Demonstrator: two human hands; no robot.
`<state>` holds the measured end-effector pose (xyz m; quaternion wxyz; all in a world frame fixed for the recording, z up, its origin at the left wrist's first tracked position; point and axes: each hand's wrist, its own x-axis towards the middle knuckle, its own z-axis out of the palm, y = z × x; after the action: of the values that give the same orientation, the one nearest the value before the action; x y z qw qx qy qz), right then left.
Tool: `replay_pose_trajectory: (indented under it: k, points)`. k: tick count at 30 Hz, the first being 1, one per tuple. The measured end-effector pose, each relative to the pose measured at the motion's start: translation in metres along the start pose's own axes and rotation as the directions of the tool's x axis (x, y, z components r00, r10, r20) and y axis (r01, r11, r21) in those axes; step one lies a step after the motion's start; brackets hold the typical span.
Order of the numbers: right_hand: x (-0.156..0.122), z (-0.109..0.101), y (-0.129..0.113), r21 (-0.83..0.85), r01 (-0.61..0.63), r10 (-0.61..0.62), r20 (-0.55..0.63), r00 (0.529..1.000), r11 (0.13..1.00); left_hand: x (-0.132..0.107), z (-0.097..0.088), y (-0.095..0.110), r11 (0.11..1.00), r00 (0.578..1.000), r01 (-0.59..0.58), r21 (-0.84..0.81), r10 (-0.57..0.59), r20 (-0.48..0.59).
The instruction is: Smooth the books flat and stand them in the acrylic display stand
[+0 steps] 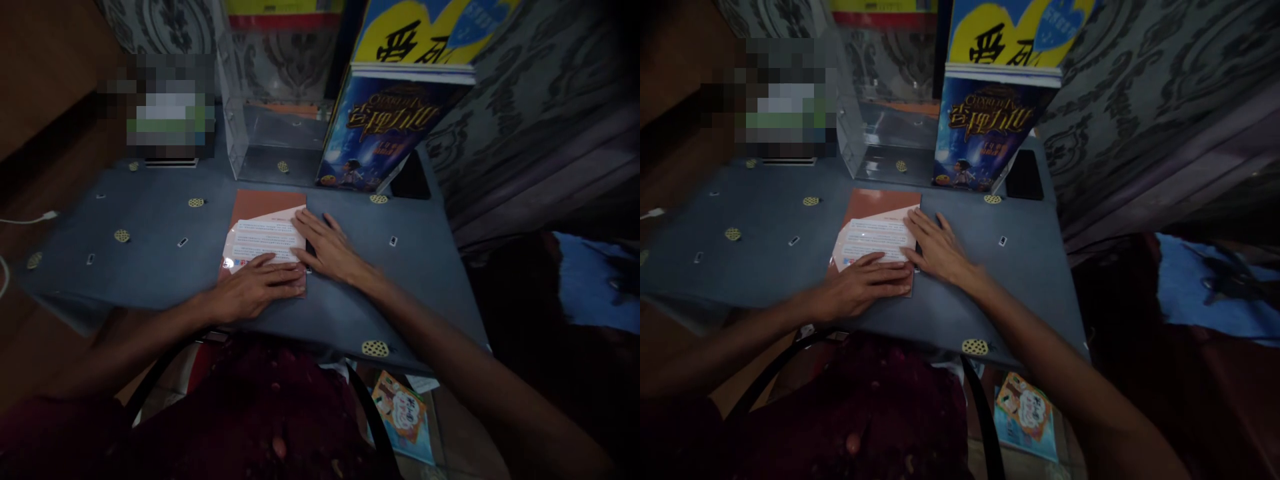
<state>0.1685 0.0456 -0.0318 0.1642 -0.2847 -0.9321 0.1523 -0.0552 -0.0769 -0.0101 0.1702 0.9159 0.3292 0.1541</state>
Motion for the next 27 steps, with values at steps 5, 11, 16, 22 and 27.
replay_pose_trajectory:
  k: [5,11,16,22,27]
  points:
    - [-0.035,-0.001,-0.023,0.036,0.039,-0.039,0.003,0.999,0.999,-0.005,-0.002,0.004,0.994,0.983,-0.011,-0.109,-0.009,-0.185]
    - [-0.047,-0.006,-0.036,0.074,0.061,-0.064,0.037,0.997,0.995,-0.026,-0.023,-0.018,0.969,0.902,0.215,-0.124,-0.246,-0.354]
    - [-0.048,-0.008,-0.035,0.06,0.101,-0.103,0.034,0.994,0.993,-0.056,-0.036,-0.049,0.897,0.844,0.442,-0.013,-0.42,-0.334]
    - [-0.051,-0.007,-0.037,-0.027,0.156,-0.154,0.066,0.986,0.987,-0.07,-0.031,-0.057,0.9,0.884,0.414,0.139,-0.361,-0.297]
    - [-0.059,-0.008,-0.041,-0.033,0.176,-0.172,0.092,0.981,0.984,-0.072,-0.03,-0.05,0.905,0.901,0.384,0.182,-0.325,-0.286]
